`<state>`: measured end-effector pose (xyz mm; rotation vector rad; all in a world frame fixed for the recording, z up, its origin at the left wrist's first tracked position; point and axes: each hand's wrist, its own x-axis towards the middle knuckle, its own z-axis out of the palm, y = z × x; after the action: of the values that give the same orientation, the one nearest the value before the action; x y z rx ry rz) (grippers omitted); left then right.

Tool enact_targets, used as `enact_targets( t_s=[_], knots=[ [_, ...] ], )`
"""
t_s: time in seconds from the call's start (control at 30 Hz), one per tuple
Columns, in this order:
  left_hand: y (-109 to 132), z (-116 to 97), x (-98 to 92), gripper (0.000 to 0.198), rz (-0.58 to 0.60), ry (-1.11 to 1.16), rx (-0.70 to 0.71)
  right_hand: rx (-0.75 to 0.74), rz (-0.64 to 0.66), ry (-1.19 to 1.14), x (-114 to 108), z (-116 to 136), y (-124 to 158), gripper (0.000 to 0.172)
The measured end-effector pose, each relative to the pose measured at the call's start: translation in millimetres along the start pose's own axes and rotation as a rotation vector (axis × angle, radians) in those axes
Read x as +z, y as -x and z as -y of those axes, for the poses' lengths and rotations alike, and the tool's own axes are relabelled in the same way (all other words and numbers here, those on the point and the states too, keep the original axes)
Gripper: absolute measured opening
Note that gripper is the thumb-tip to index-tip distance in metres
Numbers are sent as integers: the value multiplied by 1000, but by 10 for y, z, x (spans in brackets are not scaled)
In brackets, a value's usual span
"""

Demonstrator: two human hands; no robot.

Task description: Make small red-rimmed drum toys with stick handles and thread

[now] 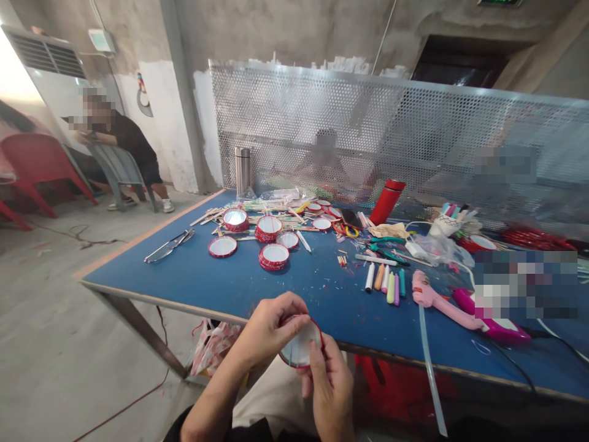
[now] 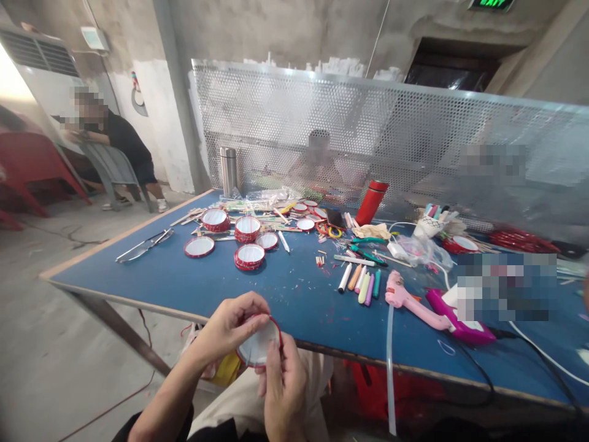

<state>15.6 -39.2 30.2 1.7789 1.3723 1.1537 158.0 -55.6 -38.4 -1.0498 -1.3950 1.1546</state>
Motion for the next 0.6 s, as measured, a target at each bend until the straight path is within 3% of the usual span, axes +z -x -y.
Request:
enact_targets(
  t_s=[0.33, 0.6],
  knots=[
    [-2, -1, 55, 18, -107, -137, 69, 10, -38, 4, 22, -42, 11, 38],
    [-25, -5, -52, 22, 28, -3, 10, -37, -73, 40, 51, 113, -51, 42]
  ],
)
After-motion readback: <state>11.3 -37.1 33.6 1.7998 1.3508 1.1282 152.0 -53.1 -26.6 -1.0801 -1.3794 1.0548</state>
